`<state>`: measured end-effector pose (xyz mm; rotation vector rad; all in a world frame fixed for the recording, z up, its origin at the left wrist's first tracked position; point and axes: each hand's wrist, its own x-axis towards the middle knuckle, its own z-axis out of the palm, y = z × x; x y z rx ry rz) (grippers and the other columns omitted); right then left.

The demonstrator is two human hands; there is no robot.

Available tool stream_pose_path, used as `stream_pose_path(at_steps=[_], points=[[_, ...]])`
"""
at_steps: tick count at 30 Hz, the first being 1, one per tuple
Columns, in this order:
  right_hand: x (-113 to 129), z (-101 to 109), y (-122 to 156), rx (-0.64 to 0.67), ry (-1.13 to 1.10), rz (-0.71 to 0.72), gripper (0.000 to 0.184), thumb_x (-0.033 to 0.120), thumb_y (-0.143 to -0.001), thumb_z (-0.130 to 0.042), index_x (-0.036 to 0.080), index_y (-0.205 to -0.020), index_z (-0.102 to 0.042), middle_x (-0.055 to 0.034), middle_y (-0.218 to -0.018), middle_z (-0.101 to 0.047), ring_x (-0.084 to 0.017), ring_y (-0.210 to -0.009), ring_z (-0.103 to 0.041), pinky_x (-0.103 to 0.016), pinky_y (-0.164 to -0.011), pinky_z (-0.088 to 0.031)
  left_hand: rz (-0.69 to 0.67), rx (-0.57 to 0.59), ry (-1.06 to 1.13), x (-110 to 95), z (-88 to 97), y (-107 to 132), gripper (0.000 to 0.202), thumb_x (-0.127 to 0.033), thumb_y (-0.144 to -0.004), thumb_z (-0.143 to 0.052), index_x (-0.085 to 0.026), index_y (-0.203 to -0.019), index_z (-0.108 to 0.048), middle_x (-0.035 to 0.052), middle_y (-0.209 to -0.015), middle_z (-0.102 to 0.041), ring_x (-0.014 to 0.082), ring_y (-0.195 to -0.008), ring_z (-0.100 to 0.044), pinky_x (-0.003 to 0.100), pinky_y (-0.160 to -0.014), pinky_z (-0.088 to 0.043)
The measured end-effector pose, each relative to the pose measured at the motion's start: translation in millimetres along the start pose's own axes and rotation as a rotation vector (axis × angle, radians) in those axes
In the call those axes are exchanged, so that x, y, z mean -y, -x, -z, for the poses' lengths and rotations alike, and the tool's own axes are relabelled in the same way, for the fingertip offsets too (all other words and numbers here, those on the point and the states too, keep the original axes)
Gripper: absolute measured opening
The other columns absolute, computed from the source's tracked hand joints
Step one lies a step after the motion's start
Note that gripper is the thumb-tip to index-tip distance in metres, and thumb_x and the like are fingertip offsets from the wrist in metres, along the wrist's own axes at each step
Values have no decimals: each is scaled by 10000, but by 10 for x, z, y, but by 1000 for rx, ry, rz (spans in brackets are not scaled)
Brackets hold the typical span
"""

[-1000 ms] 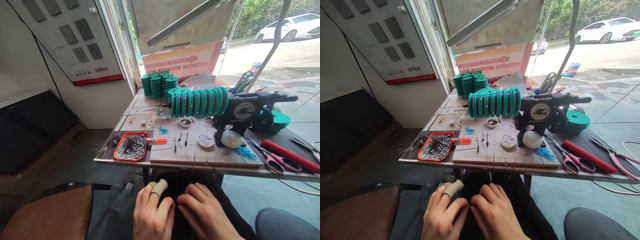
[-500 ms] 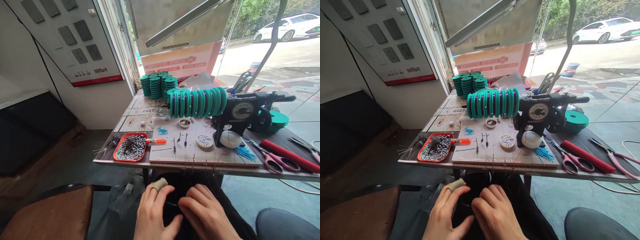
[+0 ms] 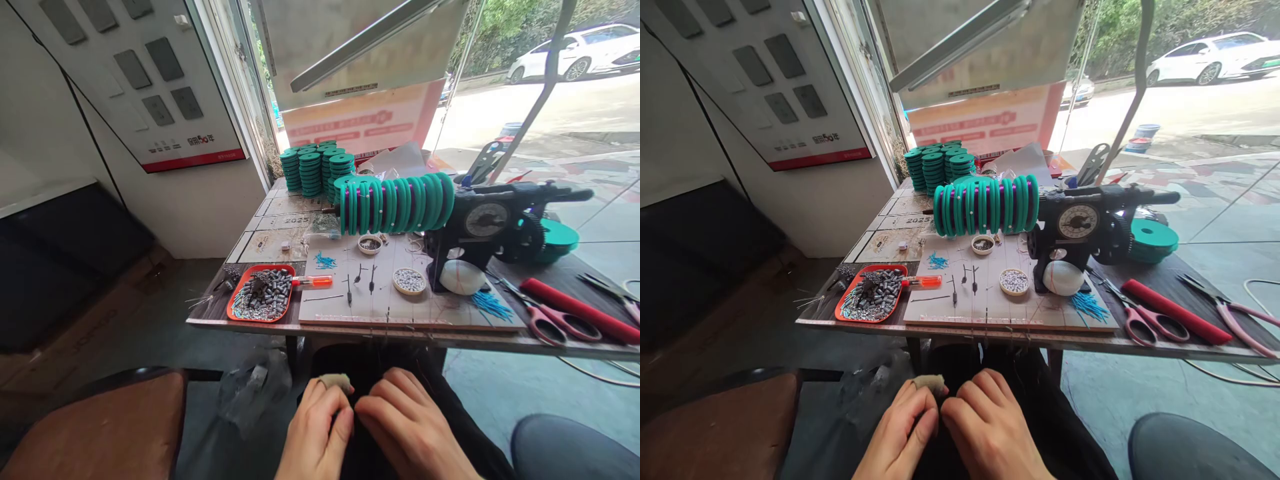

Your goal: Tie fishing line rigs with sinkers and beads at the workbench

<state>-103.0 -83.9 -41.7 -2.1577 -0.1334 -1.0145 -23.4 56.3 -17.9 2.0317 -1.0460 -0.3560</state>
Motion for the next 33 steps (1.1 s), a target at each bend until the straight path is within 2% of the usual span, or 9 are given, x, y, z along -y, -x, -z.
stream_pose_path(at_steps=[7,12,17,22,28,33], points=[[30,-7,-16,-5,32,30,187,70,-894,-426,163,-799,-558,-24,-665,-498,-155,-671,-360,-292,-686,-297,5,9,11,-20,79,-22,358,-311,-952,-312,-157,-662,-457,20,-755,-527,105,-777,-482,220,-715,-379],[21,-7,-15,10,9,2,191,121,-925,-412,168,-811,-558,-27,-686,-517,-156,-676,-374,-288,-672,-301,-14,-11,-2,-8,49,-6,304,-310,-939,-355,-165,-705,-485,25,-797,-548,114,-812,-496,226,-734,-388],[2,3,7,109,0,-59,257,207,-967,-360,172,-774,-527,-34,-699,-512,-158,-686,-394,-284,-644,-314,-56,-35,-50,-66,102,-24,216,-288,-913,-422,-181,-759,-527,15,-859,-594,113,-907,-538,211,-791,-412],[10,33,-4,177,-42,-89,237,198,-967,-347,171,-788,-500,-35,-717,-512,-162,-695,-391,-283,-634,-313,-92,-25,-151,-143,168,-41,172,-247,-884,-467,-181,-742,-538,12,-912,-615,106,-956,-556,193,-818,-437],[29,56,-36,225,-76,-110,234,186,-968,-334,172,-787,-481,-32,-720,-512,-162,-684,-394,-281,-614,-310,-145,-75,-229,-92,125,-15,108,-205,-853,-495,-184,-761,-548,29,-890,-587,130,-929,-548,220,-789,-457],[15,21,-2,245,-102,-143,234,199,-968,-335,173,-779,-470,-34,-723,-504,-169,-697,-387,-287,-622,-300,-121,-96,-227,-24,93,15,116,-229,-867,-473,-194,-779,-540,35,-893,-557,152,-948,-511,264,-817,-442]])
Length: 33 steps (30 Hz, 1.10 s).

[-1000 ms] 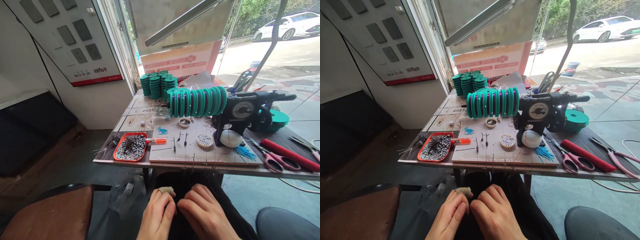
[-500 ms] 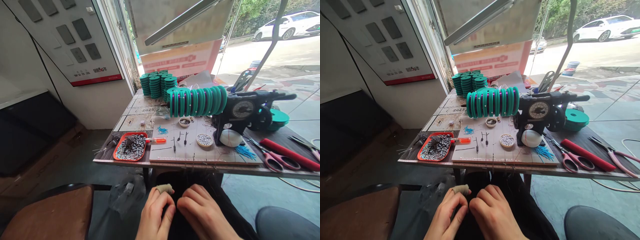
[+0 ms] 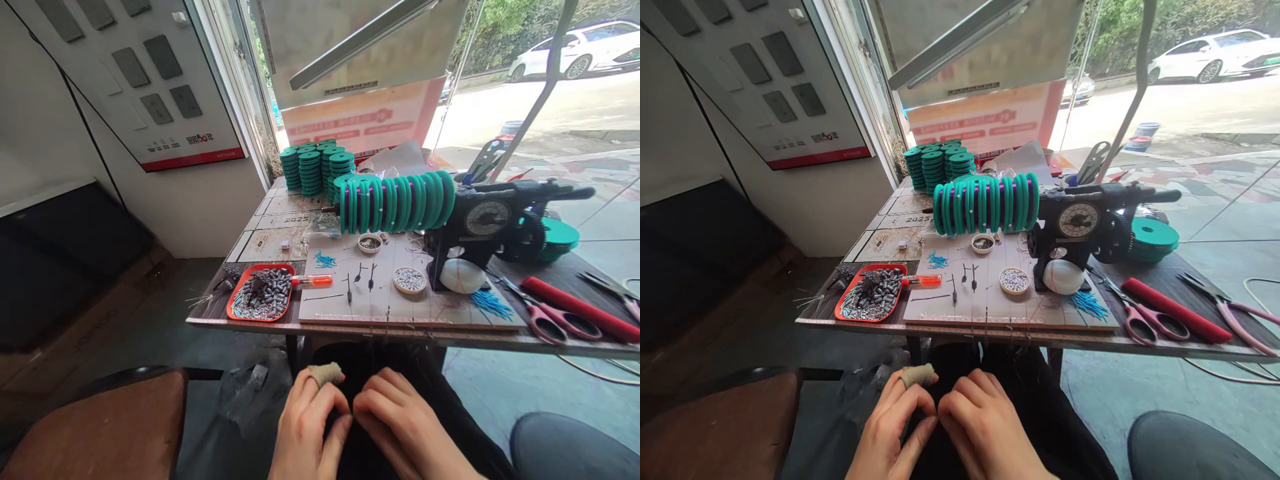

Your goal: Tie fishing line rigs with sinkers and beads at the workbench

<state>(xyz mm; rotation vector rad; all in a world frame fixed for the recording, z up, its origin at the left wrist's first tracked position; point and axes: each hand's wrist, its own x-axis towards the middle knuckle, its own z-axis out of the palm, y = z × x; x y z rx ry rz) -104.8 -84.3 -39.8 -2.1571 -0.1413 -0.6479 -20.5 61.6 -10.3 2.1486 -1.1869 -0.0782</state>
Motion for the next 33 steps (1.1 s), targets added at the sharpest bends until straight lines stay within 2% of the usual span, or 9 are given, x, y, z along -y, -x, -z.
stream_pose_path(at_steps=[5,11,14,20,23,25,28,30,33], points=[[2,-8,12,1,-16,-6,221,179,-964,-333,176,-789,-467,-30,-727,-496,-170,-699,-383,-283,-627,-288,-32,-14,-28,21,1,3,92,-195,-851,-486,-188,-770,-531,40,-890,-556,161,-948,-498,273,-805,-446],[-1,-13,3,-6,-8,5,238,192,-971,-311,178,-788,-464,-31,-717,-487,-175,-695,-370,-286,-627,-275,-103,5,-146,-139,115,-111,99,-104,-778,-559,-167,-707,-533,35,-798,-576,152,-845,-536,245,-711,-487],[-7,-17,6,-15,-1,10,239,182,-968,-306,176,-794,-469,-34,-720,-491,-174,-695,-372,-289,-626,-275,-105,19,-139,-145,104,-115,101,-98,-775,-559,-164,-701,-539,35,-766,-570,148,-827,-541,236,-698,-486],[-19,-13,19,-19,12,21,220,168,-960,-329,173,-790,-468,-32,-715,-486,-170,-691,-370,-285,-627,-272,53,-12,75,-20,-1,-6,87,-137,-816,-520,-181,-742,-527,16,-914,-587,129,-955,-524,238,-818,-425],[-23,-11,27,-10,31,27,213,167,-964,-320,174,-802,-460,-30,-721,-487,-171,-692,-366,-281,-632,-269,175,96,137,-40,55,-31,42,-158,-779,-581,-191,-782,-556,6,-968,-590,133,-996,-525,242,-853,-402],[-22,-13,29,-10,41,36,194,171,-966,-327,177,-826,-461,-29,-731,-493,-172,-697,-365,-279,-637,-268,245,194,167,-48,96,-51,118,-234,-758,-634,-201,-856,-577,13,-990,-584,152,-996,-522,259,-862,-394],[-17,-25,26,-48,60,61,185,176,-968,-343,176,-821,-458,-27,-722,-493,-170,-692,-360,-278,-640,-266,161,208,206,-7,92,-42,193,-356,-879,-479,-189,-836,-566,28,-901,-567,154,-912,-502,262,-803,-374],[-16,-39,23,-57,76,74,190,176,-966,-350,175,-807,-452,-26,-709,-488,-168,-684,-355,-277,-635,-264,78,173,207,37,52,-21,286,-318,-936,-353,-171,-759,-524,30,-831,-544,142,-852,-477,248,-755,-351],[-19,-53,24,-53,85,75,196,180,-964,-351,174,-795,-448,-28,-703,-486,-167,-680,-359,-277,-627,-271,39,145,202,73,-7,-8,268,-268,-940,-355,-161,-726,-476,25,-810,-521,128,-819,-452,232,-730,-330]])
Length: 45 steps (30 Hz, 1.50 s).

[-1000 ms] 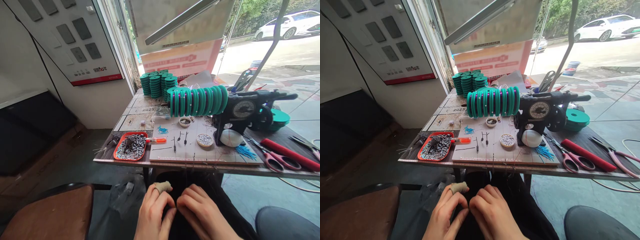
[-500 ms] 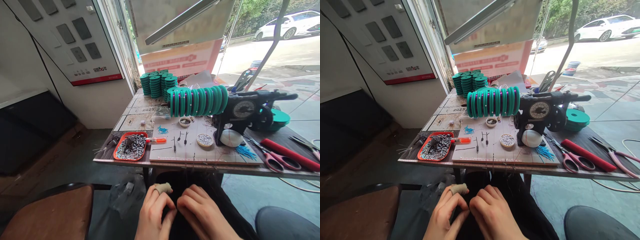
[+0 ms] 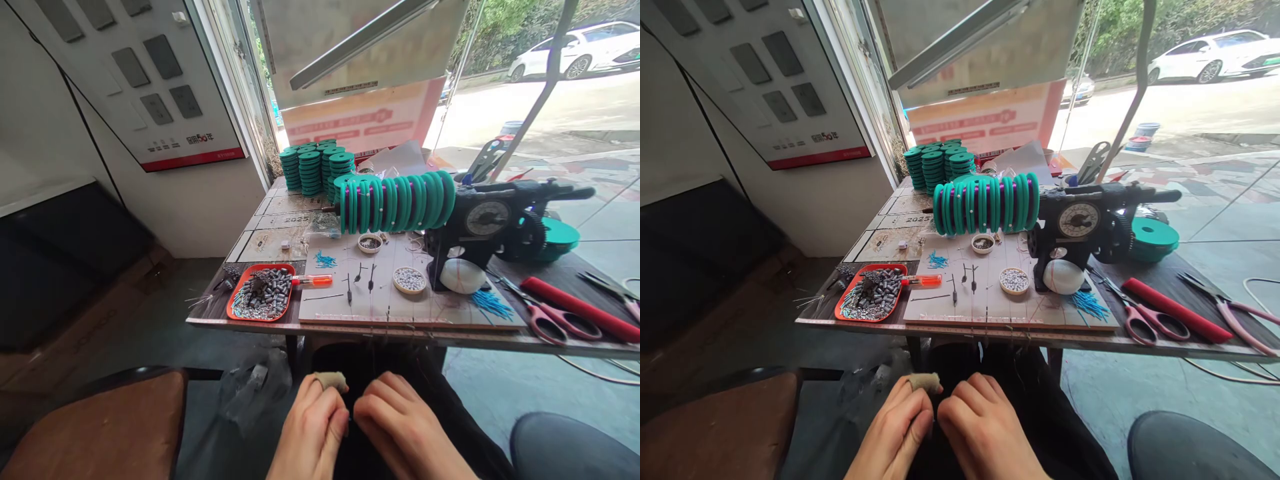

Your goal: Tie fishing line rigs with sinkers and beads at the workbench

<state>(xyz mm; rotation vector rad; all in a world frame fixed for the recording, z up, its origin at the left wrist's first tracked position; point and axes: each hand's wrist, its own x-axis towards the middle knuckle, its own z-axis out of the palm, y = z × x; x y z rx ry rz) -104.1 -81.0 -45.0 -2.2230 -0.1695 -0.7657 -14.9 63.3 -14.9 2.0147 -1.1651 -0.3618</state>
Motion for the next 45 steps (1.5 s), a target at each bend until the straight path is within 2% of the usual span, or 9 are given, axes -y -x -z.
stream_pose_path(at_steps=[3,10,15,25,29,32,35,40,45], points=[[2,25,-9,17,-20,-19,201,177,-959,-348,173,-784,-446,-31,-703,-494,-164,-678,-374,-274,-617,-289,-32,-26,8,-8,-13,-9,232,-258,-933,-383,-164,-741,-472,18,-831,-518,118,-817,-448,220,-727,-329],[71,205,-114,173,-155,-77,141,96,-893,-420,165,-776,-460,-12,-715,-540,-127,-665,-462,-230,-614,-374,-72,-51,7,-58,13,-3,151,-239,-904,-453,-180,-773,-500,-1,-846,-540,109,-908,-476,197,-797,-353],[87,223,-117,148,-214,-156,131,124,-896,-434,167,-777,-465,-9,-720,-557,-117,-659,-485,-223,-628,-407,-99,-83,-65,-68,29,-9,116,-248,-883,-486,-189,-794,-532,3,-914,-551,105,-980,-484,184,-843,-359],[78,230,-116,112,-68,-55,118,77,-868,-452,168,-800,-483,-7,-710,-556,-129,-653,-479,-248,-627,-395,-35,-112,-118,-103,24,18,113,-294,-869,-514,-207,-813,-557,0,-913,-581,117,-934,-516,204,-813,-388],[86,223,-124,91,-61,-40,123,71,-866,-447,168,-798,-478,-7,-701,-548,-127,-645,-472,-238,-612,-394,-3,-77,-58,-79,6,26,201,-325,-916,-424,-205,-823,-555,6,-905,-560,131,-944,-491,232,-828,-367],[99,204,-118,77,-68,-37,130,73,-870,-447,169,-786,-473,-6,-694,-544,-124,-645,-473,-224,-593,-394,-17,-63,-48,-63,-25,20,274,-294,-939,-359,-175,-753,-523,19,-837,-539,129,-859,-473,235,-768,-364],[113,179,-99,47,-111,-63,130,88,-881,-445,166,-783,-479,-8,-698,-548,-115,-647,-490,-207,-584,-405,-42,-83,-63,-61,-56,18,262,-259,-936,-362,-164,-736,-502,25,-795,-531,124,-812,-467,229,-733,-366],[127,153,-82,20,-215,-161,133,126,-886,-461,159,-764,-500,-9,-679,-545,-100,-627,-507,-177,-563,-421,-63,-86,-65,-74,-63,18,228,-255,-926,-384,-170,-752,-503,37,-816,-550,135,-855,-496,234,-759,-390],[132,143,-86,29,-242,-184,145,155,-892,-466,156,-754,-508,-12,-671,-544,-99,-611,-503,-176,-550,-417,-111,-124,-106,-74,-56,2,209,-250,-920,-396,-173,-764,-511,40,-876,-570,137,-907,-510,226,-784,-401]])
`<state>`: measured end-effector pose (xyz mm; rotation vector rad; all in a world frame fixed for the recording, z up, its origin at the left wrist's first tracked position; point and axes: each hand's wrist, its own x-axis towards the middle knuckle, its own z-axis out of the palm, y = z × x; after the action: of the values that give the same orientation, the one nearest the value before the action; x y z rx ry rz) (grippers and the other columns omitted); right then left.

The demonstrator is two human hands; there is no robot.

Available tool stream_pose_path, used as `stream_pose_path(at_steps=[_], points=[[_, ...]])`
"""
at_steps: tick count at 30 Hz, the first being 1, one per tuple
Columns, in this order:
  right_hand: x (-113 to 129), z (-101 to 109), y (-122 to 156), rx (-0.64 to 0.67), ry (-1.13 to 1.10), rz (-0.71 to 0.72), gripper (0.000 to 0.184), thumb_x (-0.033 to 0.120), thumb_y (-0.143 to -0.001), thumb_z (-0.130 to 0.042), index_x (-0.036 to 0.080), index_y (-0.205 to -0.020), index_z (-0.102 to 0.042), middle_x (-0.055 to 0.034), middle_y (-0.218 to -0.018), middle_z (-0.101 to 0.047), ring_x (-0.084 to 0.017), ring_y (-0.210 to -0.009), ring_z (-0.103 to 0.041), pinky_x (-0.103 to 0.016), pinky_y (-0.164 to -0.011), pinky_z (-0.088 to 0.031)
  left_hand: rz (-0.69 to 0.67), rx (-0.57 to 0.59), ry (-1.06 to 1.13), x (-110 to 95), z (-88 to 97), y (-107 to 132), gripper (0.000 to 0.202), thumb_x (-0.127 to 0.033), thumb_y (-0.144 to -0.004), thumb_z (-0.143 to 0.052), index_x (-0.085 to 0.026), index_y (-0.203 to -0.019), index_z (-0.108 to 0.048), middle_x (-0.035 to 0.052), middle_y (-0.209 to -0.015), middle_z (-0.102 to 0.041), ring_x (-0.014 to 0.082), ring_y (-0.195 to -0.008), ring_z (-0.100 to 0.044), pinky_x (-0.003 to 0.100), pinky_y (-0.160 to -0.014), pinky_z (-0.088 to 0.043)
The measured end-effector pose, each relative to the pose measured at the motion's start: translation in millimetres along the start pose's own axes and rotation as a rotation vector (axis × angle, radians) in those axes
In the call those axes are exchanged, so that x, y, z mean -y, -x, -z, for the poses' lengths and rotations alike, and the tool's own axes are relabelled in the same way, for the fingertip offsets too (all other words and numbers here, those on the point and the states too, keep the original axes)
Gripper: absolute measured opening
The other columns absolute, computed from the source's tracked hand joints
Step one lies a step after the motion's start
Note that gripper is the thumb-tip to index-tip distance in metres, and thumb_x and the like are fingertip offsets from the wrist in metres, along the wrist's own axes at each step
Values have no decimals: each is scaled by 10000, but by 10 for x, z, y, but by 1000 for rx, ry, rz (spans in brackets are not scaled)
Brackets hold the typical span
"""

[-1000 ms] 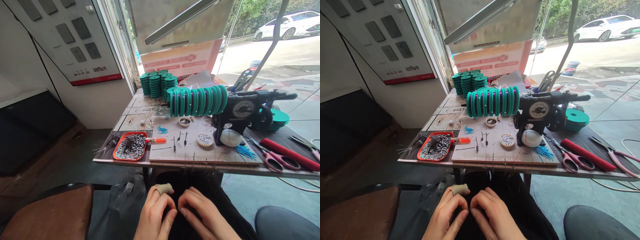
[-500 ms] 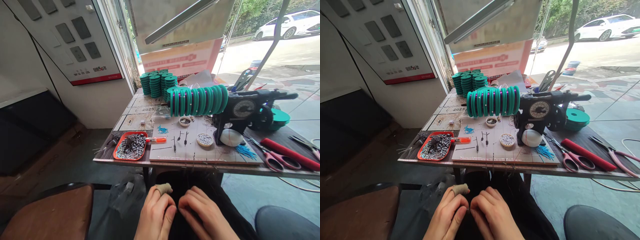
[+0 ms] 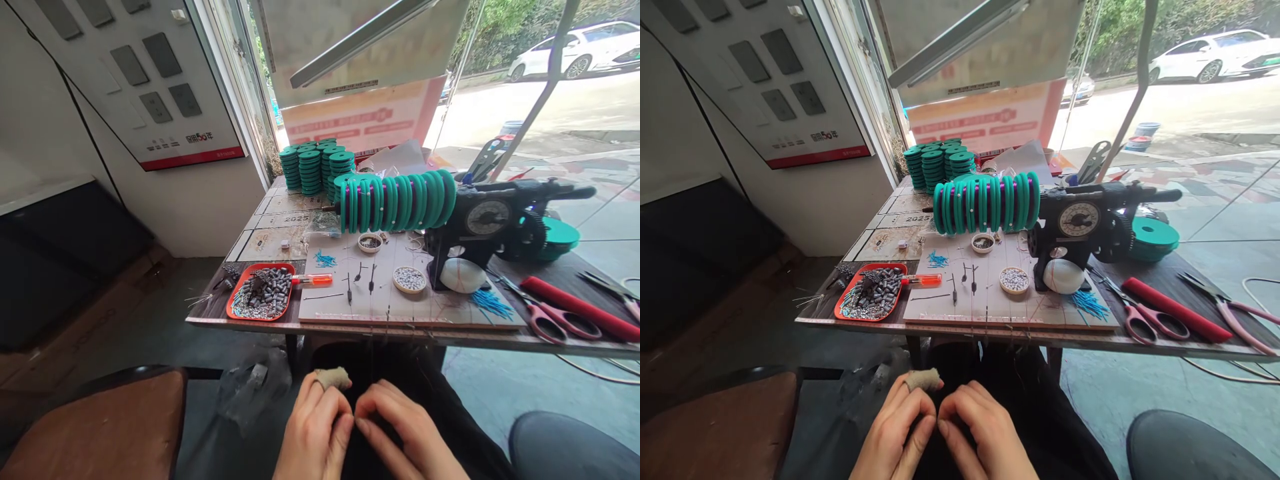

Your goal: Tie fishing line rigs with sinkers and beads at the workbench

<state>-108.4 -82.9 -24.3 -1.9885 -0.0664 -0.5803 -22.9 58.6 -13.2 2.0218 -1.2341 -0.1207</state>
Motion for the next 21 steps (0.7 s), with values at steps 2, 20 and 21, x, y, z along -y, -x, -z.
stream_pose_path(at_steps=[2,20,21], points=[[-1,0,0,-5,-11,-7,155,168,-902,-458,155,-755,-504,-12,-671,-541,-98,-614,-501,-175,-555,-415,-6,2,-24,2,-6,-1,215,-259,-920,-397,-171,-756,-506,43,-871,-569,138,-906,-512,225,-784,-406],[0,10,-5,-1,16,-6,157,155,-894,-460,153,-748,-517,-13,-664,-549,-98,-607,-501,-169,-546,-408,-47,62,-196,-176,217,-145,153,-213,-861,-483,-165,-732,-551,59,-866,-632,149,-901,-582,224,-761,-489],[-5,8,-3,0,12,-9,165,165,-898,-461,153,-743,-517,-13,-660,-549,-98,-604,-500,-170,-543,-405,-49,64,-185,-171,222,-147,141,-205,-853,-493,-166,-732,-553,57,-867,-634,149,-905,-584,222,-763,-490]])
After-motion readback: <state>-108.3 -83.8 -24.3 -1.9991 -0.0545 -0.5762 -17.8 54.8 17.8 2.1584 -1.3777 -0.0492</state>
